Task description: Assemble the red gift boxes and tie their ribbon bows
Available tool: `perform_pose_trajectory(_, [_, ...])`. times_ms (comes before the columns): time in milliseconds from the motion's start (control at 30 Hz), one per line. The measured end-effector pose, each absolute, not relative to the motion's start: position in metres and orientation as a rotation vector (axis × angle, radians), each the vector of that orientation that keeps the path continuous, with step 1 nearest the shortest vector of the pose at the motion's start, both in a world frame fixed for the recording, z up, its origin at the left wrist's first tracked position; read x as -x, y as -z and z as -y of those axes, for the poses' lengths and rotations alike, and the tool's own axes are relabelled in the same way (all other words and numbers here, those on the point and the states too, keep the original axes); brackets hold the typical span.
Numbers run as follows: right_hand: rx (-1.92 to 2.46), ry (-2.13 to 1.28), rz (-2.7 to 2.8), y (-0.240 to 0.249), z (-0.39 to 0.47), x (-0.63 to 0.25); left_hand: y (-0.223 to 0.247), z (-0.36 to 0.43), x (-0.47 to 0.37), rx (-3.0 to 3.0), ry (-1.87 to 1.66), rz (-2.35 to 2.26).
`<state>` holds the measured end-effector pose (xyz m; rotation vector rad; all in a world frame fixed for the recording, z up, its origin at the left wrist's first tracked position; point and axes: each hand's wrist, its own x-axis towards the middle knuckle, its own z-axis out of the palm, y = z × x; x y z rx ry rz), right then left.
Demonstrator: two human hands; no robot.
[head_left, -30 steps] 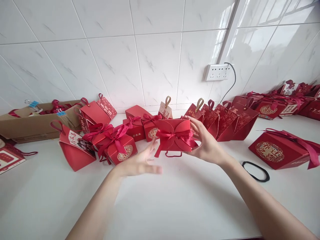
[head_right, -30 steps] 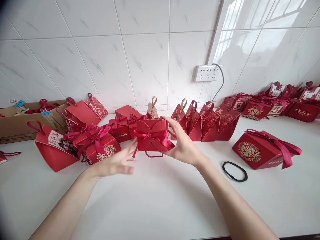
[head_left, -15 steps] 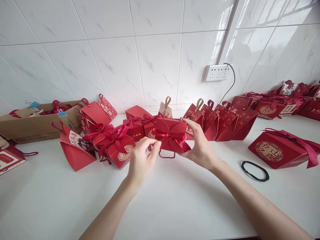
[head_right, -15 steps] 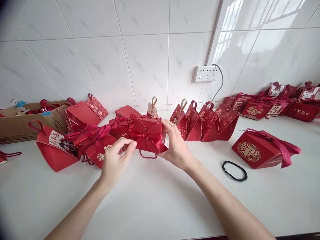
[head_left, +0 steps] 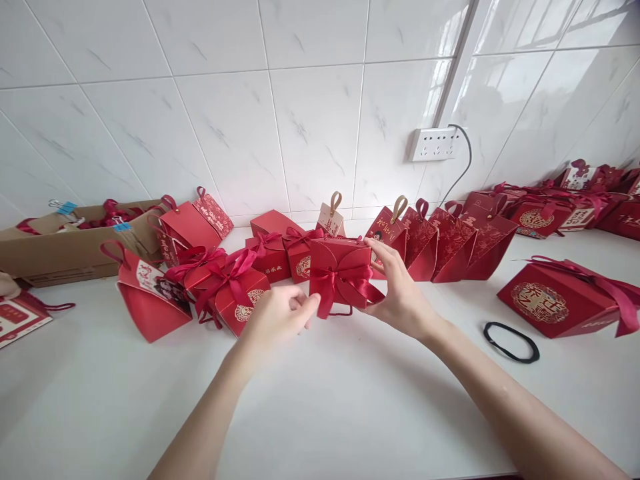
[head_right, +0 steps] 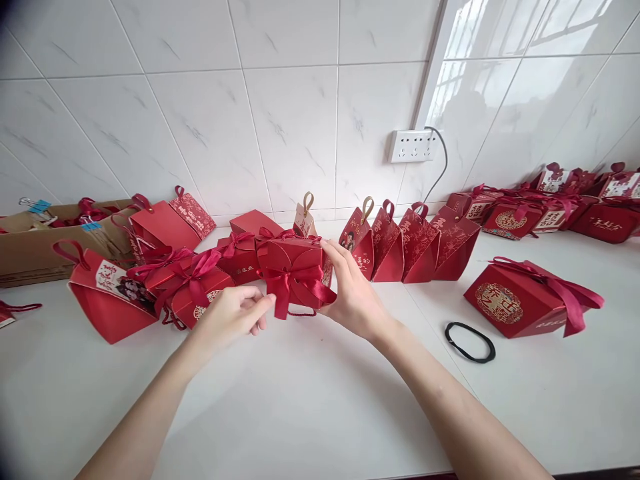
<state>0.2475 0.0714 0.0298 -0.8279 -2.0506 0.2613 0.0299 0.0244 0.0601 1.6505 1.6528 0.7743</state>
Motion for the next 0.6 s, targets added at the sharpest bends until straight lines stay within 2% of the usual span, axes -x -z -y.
perform_pose_trajectory(100, [0.775,-0.383,2.027,-0.033,-0.071,-0.249,-0.068,-0.027,-0.012,-1.479,-0.62,-1.491])
perform_pose_trajectory(300, [0.695,-0.77,2.038,-0.036,-0.064,-0.244,-0.05,-0.034,-0.024,-1.436,-1.148,-1.069])
perform_pose_trajectory(433, [0.664,-0.933,1.992,-0.036,-0.06,-0.241,-0.04,-0.033,-0.044,-1.422,-1.223,-1.073])
perform_pose_trajectory(600, [0.619,-0.941,2.01,-0.035,-0.06,-0.239,-0.039,-0.032,-0.049,-1.311,-1.319,-1.025])
